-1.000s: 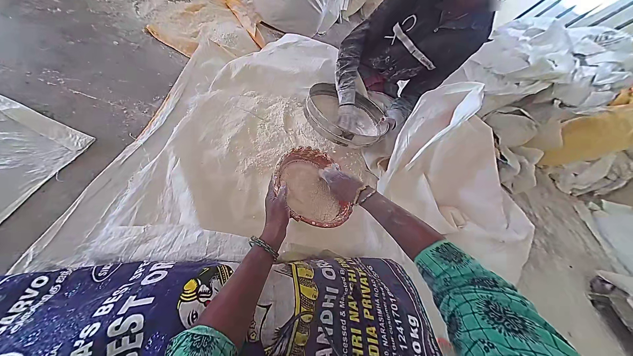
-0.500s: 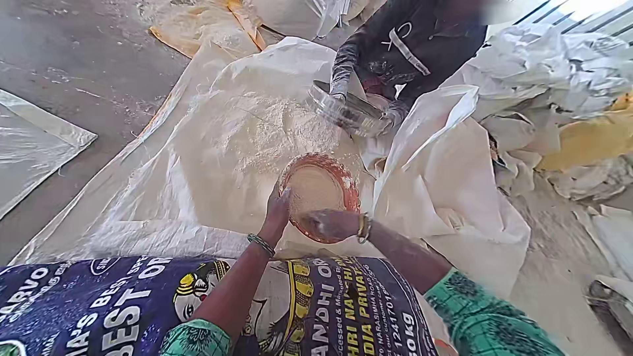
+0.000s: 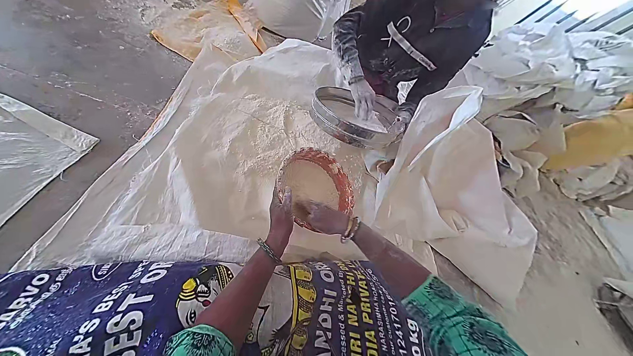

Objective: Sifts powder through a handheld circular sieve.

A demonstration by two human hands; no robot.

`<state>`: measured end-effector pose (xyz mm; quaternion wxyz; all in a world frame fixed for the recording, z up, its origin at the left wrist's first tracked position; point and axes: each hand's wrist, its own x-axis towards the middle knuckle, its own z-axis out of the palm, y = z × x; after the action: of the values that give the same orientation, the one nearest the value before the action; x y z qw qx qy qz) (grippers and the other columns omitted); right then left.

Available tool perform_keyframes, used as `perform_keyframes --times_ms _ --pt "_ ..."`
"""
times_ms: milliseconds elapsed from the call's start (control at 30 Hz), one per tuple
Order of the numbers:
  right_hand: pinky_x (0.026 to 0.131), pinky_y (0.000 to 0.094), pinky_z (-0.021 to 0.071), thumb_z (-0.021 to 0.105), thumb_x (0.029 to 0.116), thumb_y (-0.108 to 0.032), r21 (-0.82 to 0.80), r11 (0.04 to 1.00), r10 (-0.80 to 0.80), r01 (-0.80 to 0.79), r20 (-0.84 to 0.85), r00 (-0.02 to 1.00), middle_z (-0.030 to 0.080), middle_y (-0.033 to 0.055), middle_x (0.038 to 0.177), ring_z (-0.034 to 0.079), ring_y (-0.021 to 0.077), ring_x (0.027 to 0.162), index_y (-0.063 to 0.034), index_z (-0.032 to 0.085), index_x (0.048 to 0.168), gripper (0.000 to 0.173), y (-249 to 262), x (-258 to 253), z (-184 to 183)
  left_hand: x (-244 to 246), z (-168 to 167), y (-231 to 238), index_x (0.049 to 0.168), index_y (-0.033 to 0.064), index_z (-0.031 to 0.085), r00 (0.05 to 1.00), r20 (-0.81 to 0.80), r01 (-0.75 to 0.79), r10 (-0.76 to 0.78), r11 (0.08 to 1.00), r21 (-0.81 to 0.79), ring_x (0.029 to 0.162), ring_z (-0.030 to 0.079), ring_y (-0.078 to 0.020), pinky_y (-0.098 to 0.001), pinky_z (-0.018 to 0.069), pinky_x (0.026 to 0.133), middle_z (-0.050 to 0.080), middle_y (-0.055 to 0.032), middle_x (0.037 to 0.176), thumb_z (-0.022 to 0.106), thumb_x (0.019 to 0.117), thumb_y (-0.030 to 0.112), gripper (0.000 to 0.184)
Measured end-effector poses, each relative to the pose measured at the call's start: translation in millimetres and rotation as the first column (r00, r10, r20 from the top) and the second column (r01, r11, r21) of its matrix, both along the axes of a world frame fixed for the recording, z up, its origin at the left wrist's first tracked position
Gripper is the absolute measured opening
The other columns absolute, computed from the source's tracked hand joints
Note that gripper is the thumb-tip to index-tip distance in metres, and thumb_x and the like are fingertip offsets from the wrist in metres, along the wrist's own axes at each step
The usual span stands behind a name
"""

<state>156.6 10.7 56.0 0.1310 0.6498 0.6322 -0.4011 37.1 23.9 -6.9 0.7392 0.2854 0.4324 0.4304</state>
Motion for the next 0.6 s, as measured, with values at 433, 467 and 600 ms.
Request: perform_keyframes --times_ms 433,467,600 --pt "0.114 0.0492 0.0394 0.047 0.1069 -0.015 0.098 0.992 -0.083 0.082 0.0 0.997 0.059 0.0284 0.136 0.056 0.0373 0.131 0.0074 0.054 0.139 0.04 10.9 -18.6 -0.9 -1.1 1.4 0.4 0.157 -0.0052 0.022 1.0 -0.022 0.005 -0.005 1.0 0.007 0.142 0.041 -0.0275 -0.0391 0.0338 0.116 0.034 -0.0273 0.157 0.041 0.1087 0.014 0.055" --pt "0.113 0.0474 0.0403 0.048 0.1067 -0.018 0.173 0.979 -0.104 0.105 -0.011 0.994 0.059 0.0283 0.135 0.056 0.0366 0.13 0.0082 0.053 0.138 0.041 15.8 -21.6 -4.5 2.0 -2.4 -2.6 0.157 -0.0049 0.023 1.0 -0.016 0.014 -0.013 0.998 0.055 0.141 0.043 -0.0261 -0.0375 0.0354 0.115 0.036 -0.0267 0.156 0.041 0.1081 0.014 0.055" --pt "0.123 0.0469 0.0295 0.052 0.1013 -0.006 0.272 0.954 -0.156 0.128 0.084 0.984 0.042 0.029 0.155 0.039 0.0387 0.148 0.0064 0.043 0.15 0.051 33.9 -4.0 0.7 -4.9 -8.6 -2.9 0.159 -0.0016 0.018 0.999 -0.037 -0.012 0.014 0.998 0.053 0.143 0.04 -0.0278 -0.0393 0.0363 0.115 0.03 -0.0258 0.16 0.042 0.1084 0.016 0.059"
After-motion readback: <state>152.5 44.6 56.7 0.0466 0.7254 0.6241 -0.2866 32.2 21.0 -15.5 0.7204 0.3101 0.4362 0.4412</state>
